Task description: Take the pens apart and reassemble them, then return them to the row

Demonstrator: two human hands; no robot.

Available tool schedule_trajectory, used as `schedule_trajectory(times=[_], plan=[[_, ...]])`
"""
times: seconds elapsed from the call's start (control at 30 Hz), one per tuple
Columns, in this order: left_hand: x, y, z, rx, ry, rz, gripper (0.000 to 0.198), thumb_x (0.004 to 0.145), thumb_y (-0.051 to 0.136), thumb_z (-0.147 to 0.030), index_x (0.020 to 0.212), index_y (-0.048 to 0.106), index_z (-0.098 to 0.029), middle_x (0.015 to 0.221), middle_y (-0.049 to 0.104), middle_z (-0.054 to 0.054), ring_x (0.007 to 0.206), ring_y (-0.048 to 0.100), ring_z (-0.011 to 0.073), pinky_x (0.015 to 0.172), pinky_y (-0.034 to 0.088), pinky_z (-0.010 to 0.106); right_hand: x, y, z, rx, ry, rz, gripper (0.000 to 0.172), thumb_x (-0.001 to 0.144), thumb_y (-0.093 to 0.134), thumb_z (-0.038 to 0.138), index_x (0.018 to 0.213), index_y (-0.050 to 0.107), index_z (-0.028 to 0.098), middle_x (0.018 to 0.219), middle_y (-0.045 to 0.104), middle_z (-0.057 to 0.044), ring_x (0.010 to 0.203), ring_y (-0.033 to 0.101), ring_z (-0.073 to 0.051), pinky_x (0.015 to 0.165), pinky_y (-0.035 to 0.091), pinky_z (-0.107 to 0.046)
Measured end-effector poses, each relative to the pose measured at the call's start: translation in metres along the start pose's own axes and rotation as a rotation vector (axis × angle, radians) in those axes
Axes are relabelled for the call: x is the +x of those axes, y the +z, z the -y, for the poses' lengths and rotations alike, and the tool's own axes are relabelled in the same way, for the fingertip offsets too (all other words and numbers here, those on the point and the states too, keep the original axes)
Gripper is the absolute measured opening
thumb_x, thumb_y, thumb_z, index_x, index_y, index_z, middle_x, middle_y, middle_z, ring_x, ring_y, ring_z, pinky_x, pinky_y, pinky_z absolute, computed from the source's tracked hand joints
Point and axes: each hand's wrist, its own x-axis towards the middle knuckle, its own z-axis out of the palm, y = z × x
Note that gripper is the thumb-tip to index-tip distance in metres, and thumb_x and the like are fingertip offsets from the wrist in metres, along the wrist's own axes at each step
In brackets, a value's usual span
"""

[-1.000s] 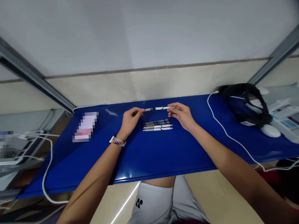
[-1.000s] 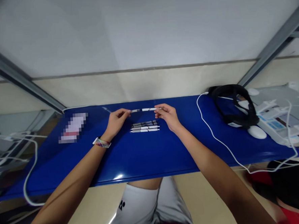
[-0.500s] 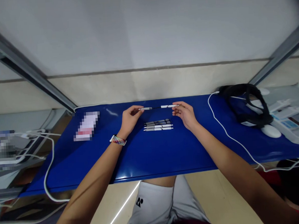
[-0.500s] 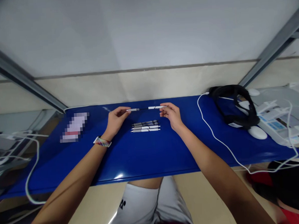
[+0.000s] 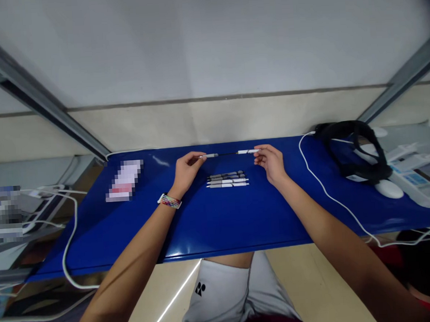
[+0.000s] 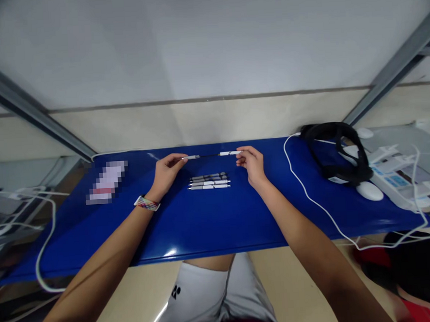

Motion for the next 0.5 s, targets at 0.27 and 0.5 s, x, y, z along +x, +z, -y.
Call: schedule_trajectory(times=[0.27,0.5], plan=[[-0.0011,0.0,-0.0009,0.008,0.007,-0.008,0.034,0.09,0.081,-0.05,0.106,0.084,-0.02,0.099,0.083,0.007,0.09,0.074,0.0226,0.086,0.058,0.036,0.0006,-0.0008,0.0002,0.003,-0.004,-0.007,0.018,0.07,0.071,0.027,0.086,0.077,0.022,0.07,0.069,-0.001,0.06,0.061,-0.014,0.061,0.054,-0.03],[-0.0006,-0.0005,0.0,0.025,0.01,-0.011,0.033,0.091,0.079,-0.048,0.109,0.085,-0.021,0.098,0.083,0.007,0.089,0.075,0.0234,0.084,0.058,0.037,0.0008,-0.0017,0.0005,-0.032,-0.009,0.015,0.018,0.073,0.072,0.032,0.089,0.075,0.022,0.073,0.069,-0.001,0.061,0.062,-0.015,0.063,0.054,-0.031]])
